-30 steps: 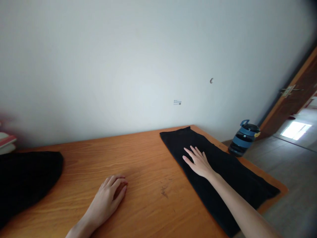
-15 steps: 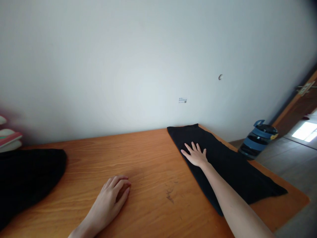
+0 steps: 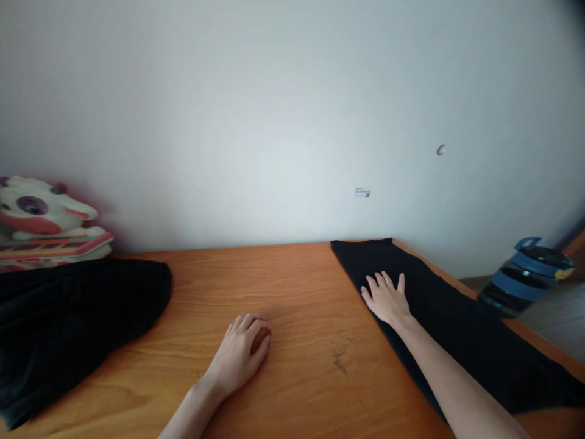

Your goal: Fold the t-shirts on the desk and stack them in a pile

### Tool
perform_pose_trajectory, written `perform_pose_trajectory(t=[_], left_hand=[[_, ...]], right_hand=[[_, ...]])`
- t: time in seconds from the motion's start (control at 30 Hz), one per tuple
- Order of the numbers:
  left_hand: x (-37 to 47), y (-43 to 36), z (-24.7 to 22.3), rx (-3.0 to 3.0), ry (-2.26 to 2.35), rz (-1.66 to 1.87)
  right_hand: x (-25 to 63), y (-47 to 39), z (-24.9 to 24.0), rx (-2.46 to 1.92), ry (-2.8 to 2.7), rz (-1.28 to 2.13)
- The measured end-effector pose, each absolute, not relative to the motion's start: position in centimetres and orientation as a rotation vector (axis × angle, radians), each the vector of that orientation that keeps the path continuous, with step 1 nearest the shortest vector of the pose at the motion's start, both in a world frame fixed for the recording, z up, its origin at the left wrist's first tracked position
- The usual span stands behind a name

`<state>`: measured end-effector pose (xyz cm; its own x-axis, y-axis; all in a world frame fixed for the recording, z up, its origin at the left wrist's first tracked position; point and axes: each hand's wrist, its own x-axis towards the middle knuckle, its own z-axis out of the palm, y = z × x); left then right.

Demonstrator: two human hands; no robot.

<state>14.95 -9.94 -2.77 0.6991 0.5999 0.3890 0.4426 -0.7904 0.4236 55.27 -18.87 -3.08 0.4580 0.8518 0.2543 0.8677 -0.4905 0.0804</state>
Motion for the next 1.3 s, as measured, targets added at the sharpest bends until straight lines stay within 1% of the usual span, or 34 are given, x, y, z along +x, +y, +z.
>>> perform_pose_trajectory(t=[0.03,0.1,0.2,0.3,0.37,0.43,0.53,0.6,0.7,0.8,0.9,1.0,1.07,1.13,1.2,1.3], left_hand=[[15.0,-10.1,-2.6,2.588,0.838,0.764],[15.0,-10.3,-2.3,2.518,0.872,0.811],[14.9,-10.3,-2.0,2.325,0.917,0.922],[14.9,-9.9,-2.2,2.009,0.989,1.042],[15.0,-9.6,-2.7,1.780,1.045,1.085],[15.0,-9.4,-3.2,1.614,1.076,1.118],[14.9,-9.1,-3.6,1.505,1.077,1.193],[14.3,-8.5,-3.0,1.520,1.119,1.219],[11.4,-6.7,-0.2,1.665,1.335,1.217],[5.9,-3.9,4.1,1.768,1.516,1.241],[-0.8,-1.5,8.3,1.855,1.704,1.281],[-6.3,-0.1,10.7,1.918,1.922,1.254],[-8.6,0.3,11.0,1.879,2.139,1.131],[-9.8,0.5,10.6,1.778,2.241,1.067],[-10.4,0.7,10.3,1.675,2.220,1.121],[-10.9,1.4,11.0,1.556,2.131,1.325]], right_hand=[[53.8,-18.5,-3.2,-2.520,-1.604,-0.496],[49.9,-17.6,-3.6,-2.247,-1.664,-0.575],[43.2,-15.7,-4.3,-1.840,-1.691,-0.557],[37.5,-14.0,-4.8,-1.655,-1.667,-0.478],[35.3,-13.3,-5.1,-1.631,-1.652,-0.370],[34.3,-13.0,-5.3,-1.640,-1.689,-0.173],[34.6,-13.1,-5.6,-1.626,-1.678,0.150],[35.5,-13.2,-5.5,-1.654,-1.531,0.265],[37.0,-13.1,-5.2,-1.722,-1.353,0.408],[37.9,-12.7,-5.0,-1.739,-1.357,0.551],[37.8,-12.5,-5.3,-1.758,-1.379,0.583],[37.2,-12.5,-5.4,-1.769,-1.402,0.597],[36.9,-12.6,-5.1,-1.775,-1.403,0.602],[36.6,-12.7,-4.7,-1.783,-1.399,0.605],[36.6,-12.8,-4.4,-1.781,-1.406,0.605],[36.7,-12.9,-4.3,-1.773,-1.432,0.604]])
